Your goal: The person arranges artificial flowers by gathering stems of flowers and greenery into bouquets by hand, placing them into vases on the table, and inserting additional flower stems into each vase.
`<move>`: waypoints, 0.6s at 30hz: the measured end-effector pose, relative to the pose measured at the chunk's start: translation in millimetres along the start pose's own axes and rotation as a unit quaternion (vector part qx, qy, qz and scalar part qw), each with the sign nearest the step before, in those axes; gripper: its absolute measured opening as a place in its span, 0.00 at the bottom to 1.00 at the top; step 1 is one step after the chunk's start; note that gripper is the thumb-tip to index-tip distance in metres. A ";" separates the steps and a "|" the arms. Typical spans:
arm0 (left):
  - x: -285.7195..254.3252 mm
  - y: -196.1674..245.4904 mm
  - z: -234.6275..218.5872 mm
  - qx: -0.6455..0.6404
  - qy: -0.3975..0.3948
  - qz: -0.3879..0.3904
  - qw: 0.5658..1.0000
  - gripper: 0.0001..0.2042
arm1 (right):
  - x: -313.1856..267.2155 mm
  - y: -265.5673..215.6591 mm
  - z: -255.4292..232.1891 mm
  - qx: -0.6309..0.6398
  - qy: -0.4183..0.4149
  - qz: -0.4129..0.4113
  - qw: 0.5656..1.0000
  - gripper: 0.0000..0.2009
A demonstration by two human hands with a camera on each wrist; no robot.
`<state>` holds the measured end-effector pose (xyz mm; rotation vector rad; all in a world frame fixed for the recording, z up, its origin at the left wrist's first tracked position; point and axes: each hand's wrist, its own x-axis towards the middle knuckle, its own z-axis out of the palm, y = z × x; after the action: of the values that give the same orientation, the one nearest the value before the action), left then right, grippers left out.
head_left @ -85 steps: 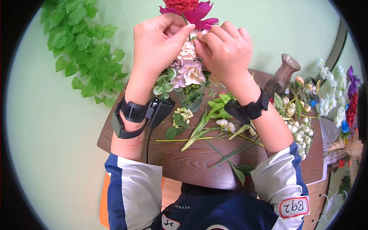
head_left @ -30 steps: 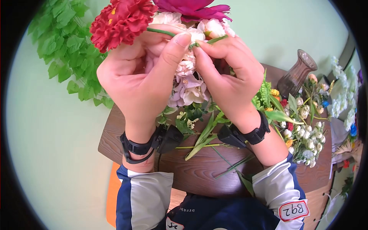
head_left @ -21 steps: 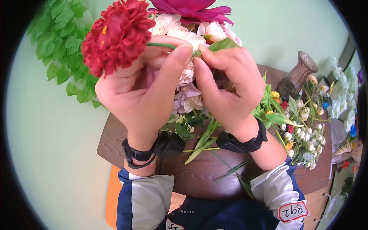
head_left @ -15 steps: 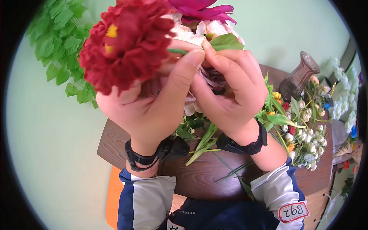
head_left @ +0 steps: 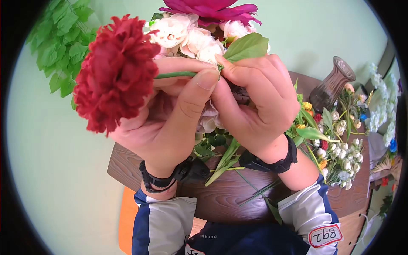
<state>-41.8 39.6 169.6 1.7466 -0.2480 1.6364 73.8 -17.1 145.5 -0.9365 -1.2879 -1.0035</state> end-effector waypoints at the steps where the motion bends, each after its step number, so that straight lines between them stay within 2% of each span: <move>1: -0.2 0.8 0.2 0.000 0.000 0.000 1.000 0.03 | 0.1 -0.1 -0.1 0.000 0.000 0.000 1.000 0.09; 3: 0.0 3.2 1.3 -0.008 0.004 -0.028 1.000 0.03 | 1.0 0.0 -0.4 -0.001 -0.002 -0.002 1.000 0.08; 6: 1.0 0.4 -1.2 0.002 -0.010 -0.009 1.000 0.04 | -0.8 4.9 5.4 -0.027 0.035 -0.015 0.999 0.08; 18: 0.1 2.1 -1.2 -0.001 -0.015 -0.017 1.000 0.03 | -0.7 5.5 3.9 -0.030 0.028 -0.025 0.999 0.09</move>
<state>-44.0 38.9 170.4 1.7668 -0.2319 1.5852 77.8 -11.6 145.1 -0.9183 -1.2465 -1.1051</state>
